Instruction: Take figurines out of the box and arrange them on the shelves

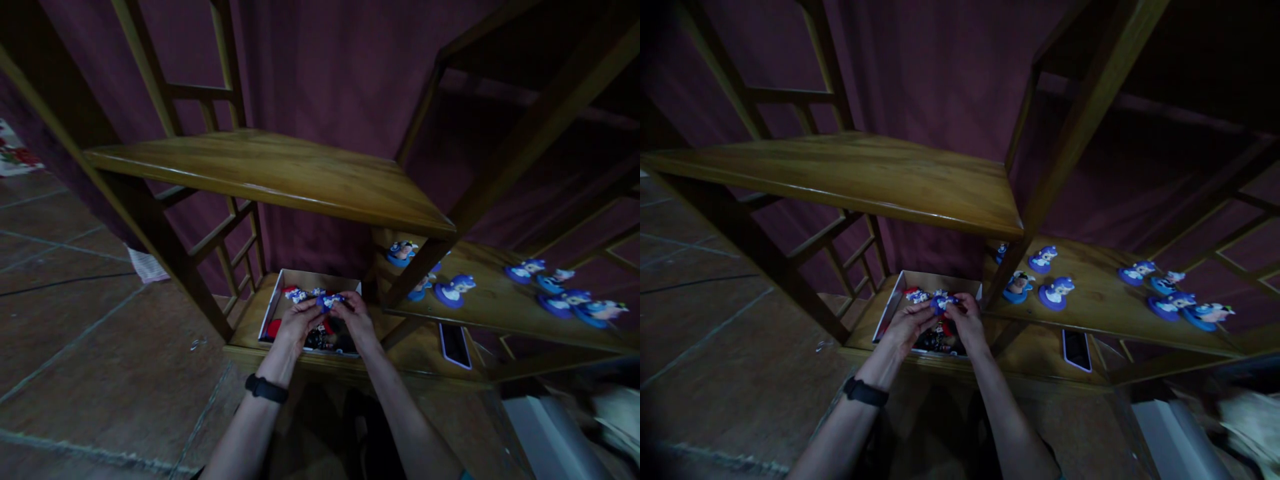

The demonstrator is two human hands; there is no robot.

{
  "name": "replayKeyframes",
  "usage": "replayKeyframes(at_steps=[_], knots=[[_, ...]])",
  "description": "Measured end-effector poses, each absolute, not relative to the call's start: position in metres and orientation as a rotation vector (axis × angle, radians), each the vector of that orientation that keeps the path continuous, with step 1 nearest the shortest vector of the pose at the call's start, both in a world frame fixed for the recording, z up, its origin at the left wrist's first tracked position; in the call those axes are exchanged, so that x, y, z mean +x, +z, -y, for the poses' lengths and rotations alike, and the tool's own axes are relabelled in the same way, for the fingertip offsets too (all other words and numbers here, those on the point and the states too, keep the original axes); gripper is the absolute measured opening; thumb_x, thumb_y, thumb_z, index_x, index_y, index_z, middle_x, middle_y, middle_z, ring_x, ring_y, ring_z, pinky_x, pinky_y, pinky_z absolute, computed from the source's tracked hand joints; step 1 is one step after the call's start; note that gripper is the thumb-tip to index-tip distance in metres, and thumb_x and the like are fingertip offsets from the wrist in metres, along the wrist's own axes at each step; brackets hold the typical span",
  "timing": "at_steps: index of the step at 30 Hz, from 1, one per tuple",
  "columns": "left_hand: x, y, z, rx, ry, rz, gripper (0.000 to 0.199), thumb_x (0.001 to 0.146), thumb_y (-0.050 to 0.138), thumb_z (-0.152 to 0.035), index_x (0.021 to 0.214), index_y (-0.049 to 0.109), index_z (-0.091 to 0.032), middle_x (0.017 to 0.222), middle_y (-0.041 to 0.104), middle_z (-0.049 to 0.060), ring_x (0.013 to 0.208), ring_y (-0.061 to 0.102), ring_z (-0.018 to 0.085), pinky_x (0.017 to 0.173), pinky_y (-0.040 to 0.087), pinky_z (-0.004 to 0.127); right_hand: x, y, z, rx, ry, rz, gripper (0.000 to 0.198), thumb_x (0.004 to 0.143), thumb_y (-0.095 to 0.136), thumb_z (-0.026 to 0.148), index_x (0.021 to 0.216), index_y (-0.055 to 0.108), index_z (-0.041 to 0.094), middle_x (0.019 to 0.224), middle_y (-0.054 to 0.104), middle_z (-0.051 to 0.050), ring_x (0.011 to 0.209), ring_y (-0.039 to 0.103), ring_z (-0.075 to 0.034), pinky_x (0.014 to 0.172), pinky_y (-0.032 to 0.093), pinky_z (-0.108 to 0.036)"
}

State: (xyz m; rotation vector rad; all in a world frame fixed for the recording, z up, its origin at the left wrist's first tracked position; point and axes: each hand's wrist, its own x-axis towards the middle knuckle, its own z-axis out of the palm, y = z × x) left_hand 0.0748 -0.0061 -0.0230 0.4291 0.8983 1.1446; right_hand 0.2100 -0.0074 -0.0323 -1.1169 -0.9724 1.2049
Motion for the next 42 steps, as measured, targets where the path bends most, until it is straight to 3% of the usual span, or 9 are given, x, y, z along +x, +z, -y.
replayKeyframes(at_steps=[9,15,27,36,42], knots=[[0.0757,-0.0177,0.0092,0.474,1.179,-0.94,0.019,0.064,0.066,0.0,0.08,0.069,-0.009,0.076,0.071,0.009,0.073,0.066,0.018,0.078,0.053,0.033,0.2098,-0.0393,0.0043,-1.155,1.091,1.125,0.025,0.069,0.062,0.032,0.09,0.052,0.025,0.088,0.06,0.003,0.084,0.057,-0.014,0.076,0.05,-0.028],[0.0768,-0.0155,0.0097,0.434,1.237,-0.973,0.015,0.062,0.067,0.003,0.07,0.068,-0.01,0.068,0.069,0.007,0.065,0.065,0.017,0.072,0.054,0.033,0.2095,-0.0335,0.0075,-1.161,1.167,1.014,0.029,0.067,0.064,0.037,0.091,0.052,0.024,0.083,0.061,0.002,0.072,0.06,-0.014,0.071,0.052,-0.03],[0.0766,-0.0156,0.0093,0.564,1.274,-0.993,0.013,0.057,0.074,-0.007,0.069,0.069,-0.009,0.064,0.068,0.006,0.06,0.062,0.013,0.065,0.052,0.027,0.2143,-0.0371,0.0058,-1.213,1.089,1.133,0.029,0.069,0.063,0.038,0.091,0.051,0.024,0.081,0.06,0.003,0.07,0.061,-0.013,0.07,0.05,-0.028],[0.0784,-0.0197,0.0091,0.618,1.304,-1.07,0.011,0.057,0.073,-0.004,0.066,0.07,-0.008,0.055,0.065,0.004,0.049,0.056,0.01,0.053,0.046,0.02,0.2141,-0.0376,0.0078,-1.23,1.053,1.209,0.027,0.07,0.062,0.037,0.089,0.05,0.024,0.08,0.06,0.002,0.073,0.061,-0.015,0.072,0.049,-0.03],[0.075,-0.0226,0.0106,0.586,1.313,-1.039,0.012,0.055,0.075,-0.008,0.066,0.069,-0.009,0.059,0.066,0.004,0.054,0.059,0.012,0.059,0.049,0.023,0.2111,-0.0362,0.011,-1.187,1.042,1.236,0.024,0.072,0.061,0.036,0.089,0.05,0.024,0.082,0.062,0.001,0.076,0.061,-0.016,0.073,0.049,-0.029]])
